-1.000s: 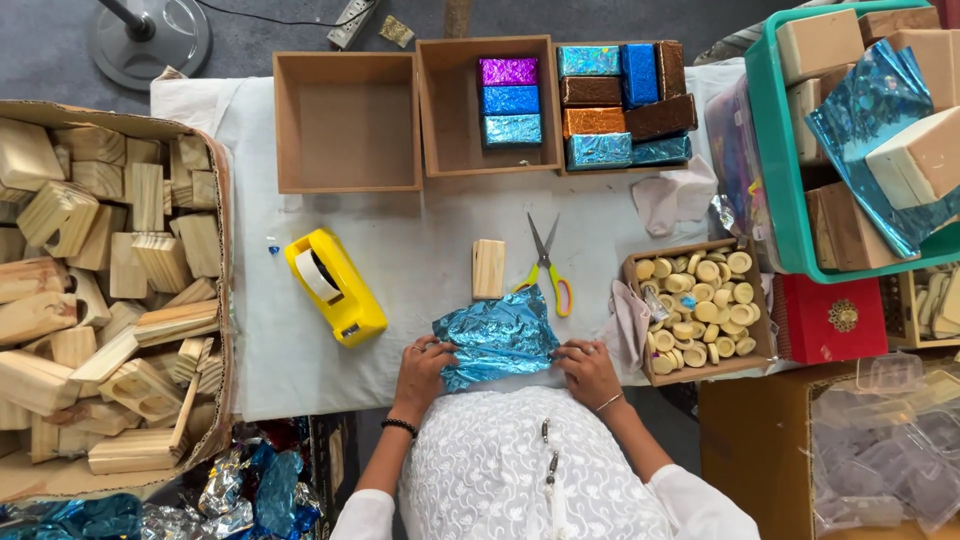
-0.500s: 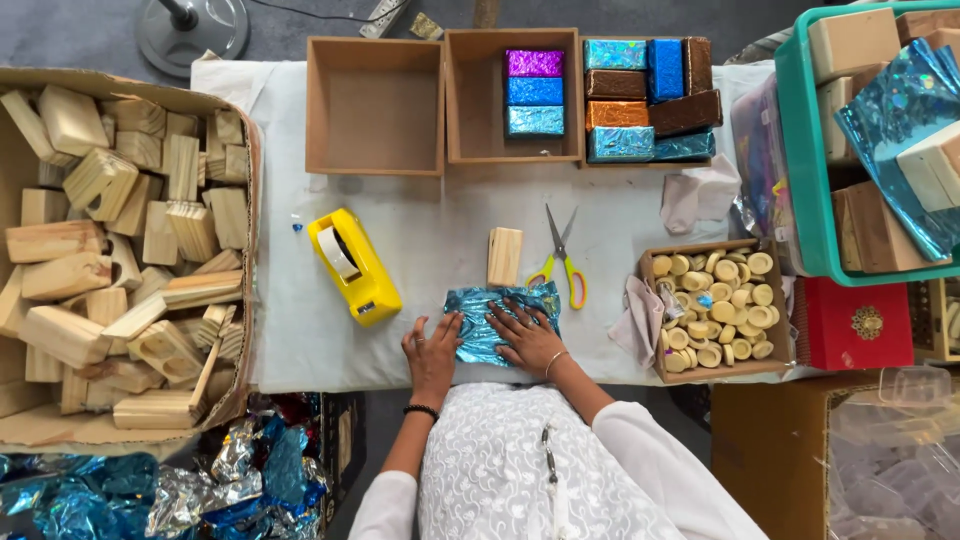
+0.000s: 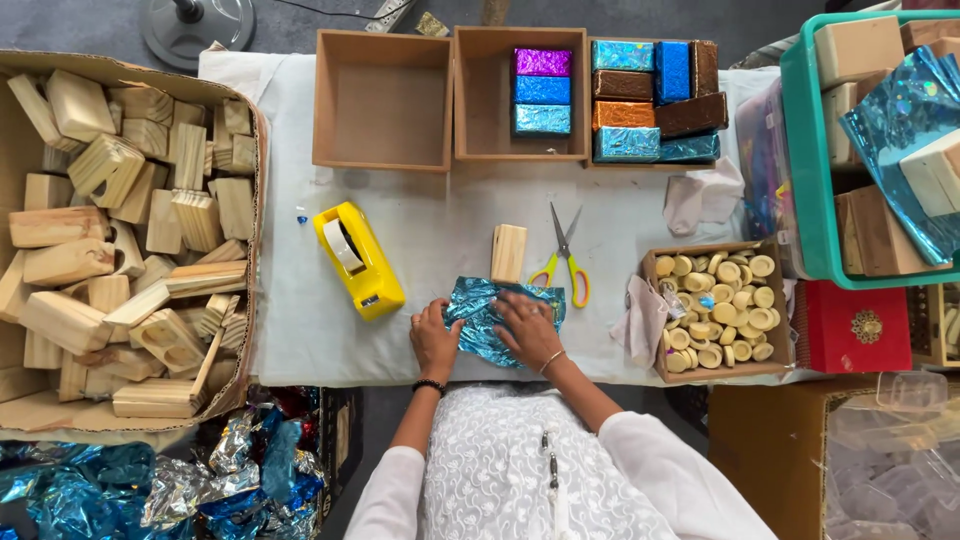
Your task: Wrapping small wooden blocks in colorful decorative foil.
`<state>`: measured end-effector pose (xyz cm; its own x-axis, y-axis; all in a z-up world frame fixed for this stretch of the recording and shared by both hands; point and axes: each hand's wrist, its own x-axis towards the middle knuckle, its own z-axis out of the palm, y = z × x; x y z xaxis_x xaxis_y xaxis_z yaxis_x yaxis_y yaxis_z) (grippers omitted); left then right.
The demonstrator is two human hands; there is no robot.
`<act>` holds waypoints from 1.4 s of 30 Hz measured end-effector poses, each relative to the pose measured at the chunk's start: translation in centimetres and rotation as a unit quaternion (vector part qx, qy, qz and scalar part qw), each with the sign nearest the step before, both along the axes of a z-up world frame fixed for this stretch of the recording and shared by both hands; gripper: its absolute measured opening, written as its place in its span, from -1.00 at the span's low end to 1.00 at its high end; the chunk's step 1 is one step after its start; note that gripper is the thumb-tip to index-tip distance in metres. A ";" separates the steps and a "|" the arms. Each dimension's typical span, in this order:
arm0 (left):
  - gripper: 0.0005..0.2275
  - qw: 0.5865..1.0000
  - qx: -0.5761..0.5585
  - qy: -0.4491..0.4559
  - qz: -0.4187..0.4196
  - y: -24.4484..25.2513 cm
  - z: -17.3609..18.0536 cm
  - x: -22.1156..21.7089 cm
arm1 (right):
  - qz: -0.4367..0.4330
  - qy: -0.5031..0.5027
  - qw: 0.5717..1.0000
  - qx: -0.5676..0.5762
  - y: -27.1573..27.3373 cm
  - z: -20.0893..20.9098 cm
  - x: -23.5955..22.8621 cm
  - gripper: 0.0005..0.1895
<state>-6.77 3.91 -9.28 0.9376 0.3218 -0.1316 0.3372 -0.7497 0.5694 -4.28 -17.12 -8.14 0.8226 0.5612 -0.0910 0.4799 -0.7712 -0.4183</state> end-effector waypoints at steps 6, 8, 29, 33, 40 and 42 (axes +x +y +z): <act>-0.48 0.999 -0.012 -0.015 -0.027 -0.1 0.8 1.7 | -0.190 -0.131 0.972 0.036 4.6 0.5 7.2 -0.42; -0.47 0.999 -0.003 -0.025 -0.047 -0.1 1.1 3.0 | -0.198 -0.167 0.966 0.019 4.5 0.2 9.4 -0.45; -0.57 0.976 0.150 0.005 -0.157 -5.3 0.8 10.0 | -0.434 -0.004 0.896 0.100 -6.2 -3.7 6.6 -0.63; -0.49 0.959 0.211 0.047 -0.185 -2.7 -1.0 9.3 | -0.464 -0.014 0.880 0.096 -4.6 -4.4 4.2 -0.62; -0.54 0.945 0.267 0.028 -0.186 0.8 -4.9 7.5 | -0.494 0.011 0.870 0.002 -2.1 0.0 5.6 -0.23; -0.51 0.956 0.232 0.019 -0.177 -0.7 -3.6 7.3 | -0.493 0.028 0.869 -0.006 -2.3 -0.4 5.6 -0.17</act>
